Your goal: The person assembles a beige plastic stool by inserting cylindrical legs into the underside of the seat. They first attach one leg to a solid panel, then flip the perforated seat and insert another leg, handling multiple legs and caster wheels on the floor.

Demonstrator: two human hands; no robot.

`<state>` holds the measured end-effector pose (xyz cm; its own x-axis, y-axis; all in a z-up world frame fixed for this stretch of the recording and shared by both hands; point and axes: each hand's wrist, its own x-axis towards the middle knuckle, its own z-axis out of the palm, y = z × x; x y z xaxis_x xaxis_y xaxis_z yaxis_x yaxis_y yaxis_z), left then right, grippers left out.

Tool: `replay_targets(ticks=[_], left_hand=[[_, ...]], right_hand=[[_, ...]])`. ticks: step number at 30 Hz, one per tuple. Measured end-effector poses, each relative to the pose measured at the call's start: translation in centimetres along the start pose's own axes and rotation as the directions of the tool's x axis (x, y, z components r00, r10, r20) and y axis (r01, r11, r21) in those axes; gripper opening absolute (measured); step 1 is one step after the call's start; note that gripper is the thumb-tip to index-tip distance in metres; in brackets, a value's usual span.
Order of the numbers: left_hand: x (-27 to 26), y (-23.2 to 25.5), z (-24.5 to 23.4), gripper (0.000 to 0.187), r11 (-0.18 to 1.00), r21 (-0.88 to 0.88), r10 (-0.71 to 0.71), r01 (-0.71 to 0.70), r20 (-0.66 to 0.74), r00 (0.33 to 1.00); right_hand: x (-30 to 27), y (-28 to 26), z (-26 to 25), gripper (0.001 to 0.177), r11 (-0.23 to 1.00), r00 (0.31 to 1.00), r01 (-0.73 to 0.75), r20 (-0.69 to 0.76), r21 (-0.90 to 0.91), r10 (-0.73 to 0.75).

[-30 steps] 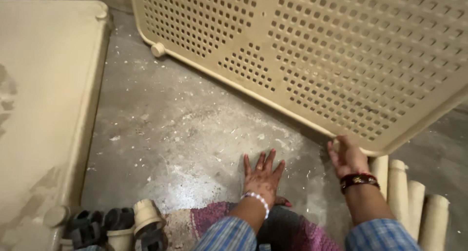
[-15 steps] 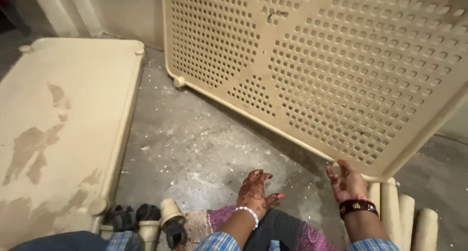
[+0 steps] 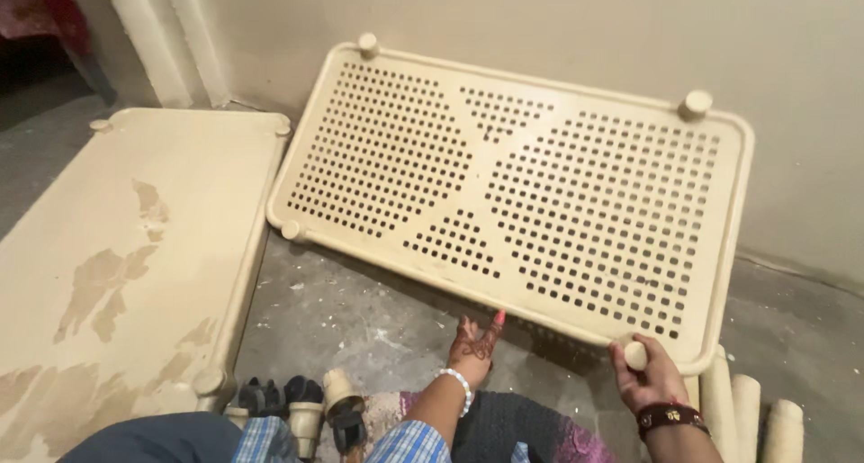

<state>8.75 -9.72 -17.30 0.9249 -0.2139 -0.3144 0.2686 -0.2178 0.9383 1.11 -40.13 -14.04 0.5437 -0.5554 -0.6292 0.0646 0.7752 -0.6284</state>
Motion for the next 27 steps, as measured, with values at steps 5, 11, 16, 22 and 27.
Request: replay_targets(ticks=[5, 11, 16, 22, 27], left_hand=[[4.3, -3.4, 0.8, 0.095, 0.731, 0.634, 0.114, -0.255, 0.254, 0.96], [3.6, -0.9, -0.5, 0.112, 0.647, -0.684, -0.41, 0.335, 0.057, 0.91], [3.7, 0.2, -2.6, 0.106, 0.662, -0.7, -0.382, 0.269, -0.006, 0.924], [7.4, -3.0, -4.4, 0.078, 0.59, -0.759, -0.366, 0.278, 0.055, 0.929], [7.9, -6.9, -2.8, 0.061, 0.537, -0.806, -0.353, 0.248, 0.053, 0.934]], right_hand=[[0.0, 0.1, -0.2, 0.023, 1.0, 1.0, -0.015, 0.008, 0.012, 0.014], [-2.7, -0.4, -0.9, 0.025, 0.993, 0.996, -0.089, -0.038, -0.078, 0.086], [-4.8, -0.4, -1.1, 0.026, 0.992, 0.995, -0.079, -0.073, -0.096, 0.072], [-6.1, -0.7, -1.6, 0.028, 0.99, 0.993, -0.08, -0.097, -0.117, 0.069], [-5.7, -1.3, -2.8, 0.028, 0.991, 0.988, -0.051, -0.153, -0.122, 0.032]])
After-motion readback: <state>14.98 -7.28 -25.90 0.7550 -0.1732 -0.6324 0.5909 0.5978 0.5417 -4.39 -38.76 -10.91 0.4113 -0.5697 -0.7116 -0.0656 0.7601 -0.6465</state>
